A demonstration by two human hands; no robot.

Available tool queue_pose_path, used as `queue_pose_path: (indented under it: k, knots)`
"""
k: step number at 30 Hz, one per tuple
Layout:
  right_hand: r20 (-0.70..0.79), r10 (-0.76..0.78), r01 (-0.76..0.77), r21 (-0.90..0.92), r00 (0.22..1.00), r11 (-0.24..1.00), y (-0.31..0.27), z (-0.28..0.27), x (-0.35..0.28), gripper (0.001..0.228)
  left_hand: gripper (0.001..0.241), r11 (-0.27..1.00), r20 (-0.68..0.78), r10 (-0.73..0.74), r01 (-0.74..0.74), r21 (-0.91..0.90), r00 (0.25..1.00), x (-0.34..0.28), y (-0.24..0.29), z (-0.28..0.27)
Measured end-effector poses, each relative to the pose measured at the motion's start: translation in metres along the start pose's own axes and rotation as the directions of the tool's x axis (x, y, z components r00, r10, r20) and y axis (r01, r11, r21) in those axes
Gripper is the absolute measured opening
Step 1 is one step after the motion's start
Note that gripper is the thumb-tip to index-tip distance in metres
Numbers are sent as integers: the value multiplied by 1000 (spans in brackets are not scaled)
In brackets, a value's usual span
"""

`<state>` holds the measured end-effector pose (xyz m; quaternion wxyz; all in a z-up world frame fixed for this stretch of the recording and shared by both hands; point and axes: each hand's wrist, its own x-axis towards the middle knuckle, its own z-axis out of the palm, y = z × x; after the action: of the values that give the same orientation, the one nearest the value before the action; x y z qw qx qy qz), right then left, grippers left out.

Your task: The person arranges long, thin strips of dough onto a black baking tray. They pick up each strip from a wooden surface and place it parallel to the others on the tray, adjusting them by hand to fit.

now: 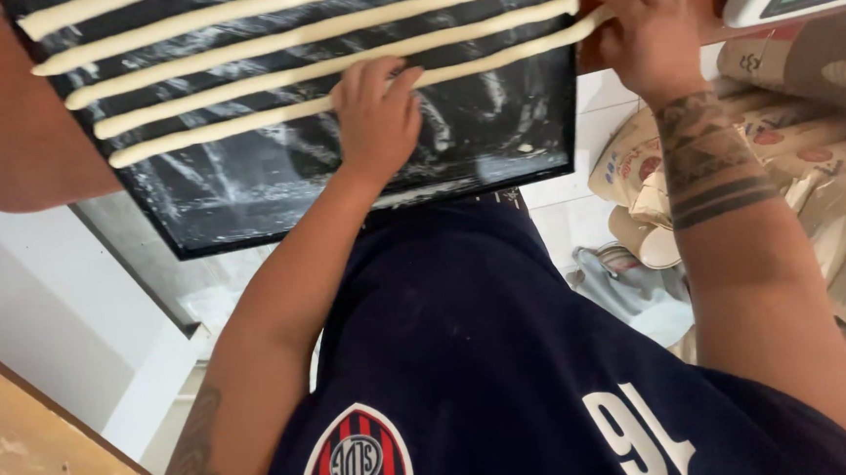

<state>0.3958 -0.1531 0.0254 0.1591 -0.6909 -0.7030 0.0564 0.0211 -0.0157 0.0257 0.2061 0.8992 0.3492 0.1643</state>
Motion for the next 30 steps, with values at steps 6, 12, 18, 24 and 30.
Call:
queue_pose_path:
  k: [6, 12, 18, 24, 30]
  knots:
    - [79, -45, 43, 28, 996, 999, 24, 12, -11, 21, 29, 992, 46, 120, -119, -34, 992, 53, 68, 63]
    - [58, 57, -64, 129, 997, 990, 33, 19, -25, 24, 33, 978, 56, 187, -191, 78, 981, 72, 90, 87]
    - [127, 66, -95, 238, 990, 967, 39, 21, -24, 26, 26, 985, 30, 125, -128, 120, 992, 75, 94, 98]
    - [335, 214, -357, 461, 918, 812, 41, 13, -21, 25, 18, 986, -36, 161, -159, 52, 986, 75, 94, 90]
    - [339, 153, -250, 266, 928, 931, 41, 16, -14, 27, 20, 985, -51, 153, -148, 94, 987, 75, 92, 95]
